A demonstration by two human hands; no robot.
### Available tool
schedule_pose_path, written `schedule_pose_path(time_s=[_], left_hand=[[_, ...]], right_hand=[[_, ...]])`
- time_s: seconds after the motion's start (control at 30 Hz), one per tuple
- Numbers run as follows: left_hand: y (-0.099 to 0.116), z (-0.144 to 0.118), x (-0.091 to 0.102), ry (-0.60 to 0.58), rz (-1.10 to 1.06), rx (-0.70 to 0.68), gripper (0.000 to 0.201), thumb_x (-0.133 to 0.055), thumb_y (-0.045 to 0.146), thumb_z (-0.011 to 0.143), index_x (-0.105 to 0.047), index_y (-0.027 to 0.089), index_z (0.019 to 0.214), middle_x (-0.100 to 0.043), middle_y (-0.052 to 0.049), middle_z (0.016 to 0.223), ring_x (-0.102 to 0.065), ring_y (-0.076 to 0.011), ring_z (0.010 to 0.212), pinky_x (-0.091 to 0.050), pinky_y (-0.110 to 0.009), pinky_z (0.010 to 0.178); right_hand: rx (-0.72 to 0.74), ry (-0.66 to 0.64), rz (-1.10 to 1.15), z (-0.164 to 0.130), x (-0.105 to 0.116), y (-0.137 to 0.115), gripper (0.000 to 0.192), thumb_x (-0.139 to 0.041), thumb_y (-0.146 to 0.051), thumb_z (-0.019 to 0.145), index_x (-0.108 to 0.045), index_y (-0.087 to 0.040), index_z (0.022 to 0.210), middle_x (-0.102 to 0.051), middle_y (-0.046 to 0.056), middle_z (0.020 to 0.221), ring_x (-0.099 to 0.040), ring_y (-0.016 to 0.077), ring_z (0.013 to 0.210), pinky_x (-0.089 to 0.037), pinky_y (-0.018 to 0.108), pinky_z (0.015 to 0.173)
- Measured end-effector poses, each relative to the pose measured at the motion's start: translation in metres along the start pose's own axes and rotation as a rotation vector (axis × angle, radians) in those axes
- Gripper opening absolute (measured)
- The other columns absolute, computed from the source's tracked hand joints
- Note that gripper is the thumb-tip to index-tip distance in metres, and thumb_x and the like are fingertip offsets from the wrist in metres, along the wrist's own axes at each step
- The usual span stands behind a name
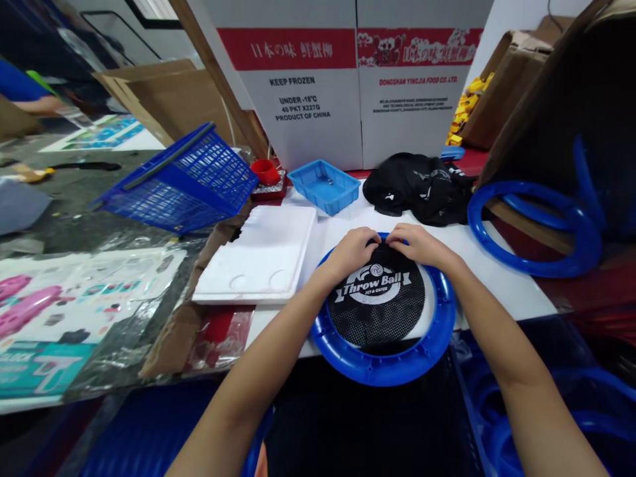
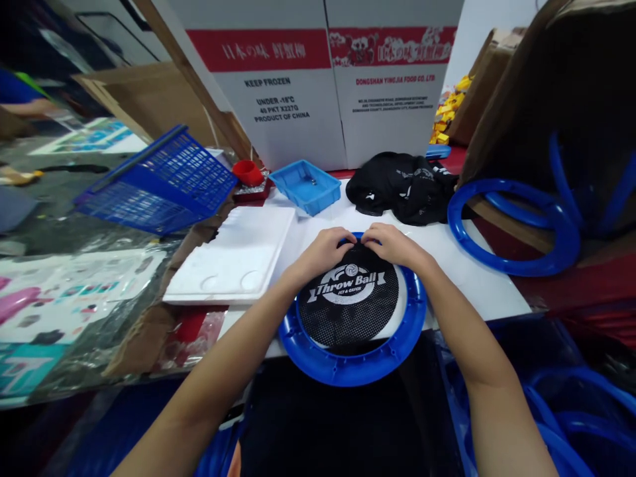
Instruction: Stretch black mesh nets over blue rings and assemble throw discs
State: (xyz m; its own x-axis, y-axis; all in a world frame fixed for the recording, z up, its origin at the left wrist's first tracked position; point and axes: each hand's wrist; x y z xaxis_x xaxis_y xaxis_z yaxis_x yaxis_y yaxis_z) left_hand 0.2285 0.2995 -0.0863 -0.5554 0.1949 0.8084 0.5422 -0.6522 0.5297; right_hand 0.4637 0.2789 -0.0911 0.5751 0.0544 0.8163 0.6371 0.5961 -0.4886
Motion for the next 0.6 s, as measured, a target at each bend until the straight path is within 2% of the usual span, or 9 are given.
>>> schedule_pose_path(time_s=[0.2,0.43,0.6], left_hand=[[-0.0026,-0.0052,-0.0014,0.042,-0.027,0.017,0.017,-0.062,0.022,0.1,-0.078,0.02,0.104,-0.078,-0.007,0.105,-0.071,-0.0242,0.102,-0.055,-0.041,0.101],[-0.002,-0.0047,-0.0013,0.033,0.001,0.055,0.022,-0.063,0.02,0.099,-0.079,0.02,0.114,-0.079,-0.008,0.114,-0.072,-0.0262,0.108,-0.055,-0.043,0.105],[-0.0008,-0.0062,-0.0005,0.038,0.034,0.03,0.019,-0.061,0.02,0.099,-0.077,0.02,0.11,-0.078,-0.009,0.109,-0.071,-0.0268,0.104,-0.055,-0.043,0.1]], right_hand=[[-0.01,0.027,0.006,0.0005,-0.0018,-0.0028,0.022,-0.058,-0.02,0.102,-0.08,-0.022,0.105,-0.071,0.008,0.101,-0.066,0.023,0.097,-0.053,0.039,0.092],[-0.021,0.056,0.001,0.0024,-0.0053,-0.0038,0.026,-0.056,-0.02,0.103,-0.081,-0.023,0.106,-0.07,0.008,0.102,-0.067,0.0236,0.097,-0.054,0.041,0.093],[-0.031,0.086,0.025,0.0024,-0.0098,-0.0015,0.027,-0.055,-0.021,0.104,-0.081,-0.022,0.109,-0.068,0.008,0.104,-0.067,0.0232,0.099,-0.054,0.04,0.093]])
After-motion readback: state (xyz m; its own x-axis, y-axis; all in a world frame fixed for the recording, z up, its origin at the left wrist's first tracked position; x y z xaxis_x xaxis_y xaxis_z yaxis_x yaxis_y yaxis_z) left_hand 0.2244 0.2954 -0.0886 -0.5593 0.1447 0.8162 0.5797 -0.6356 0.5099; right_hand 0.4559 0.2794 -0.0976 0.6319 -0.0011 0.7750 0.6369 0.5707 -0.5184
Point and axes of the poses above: each hand's wrist, its own z-axis towards the middle knuckle, its own x-axis out of the back of the hand, y = z × x
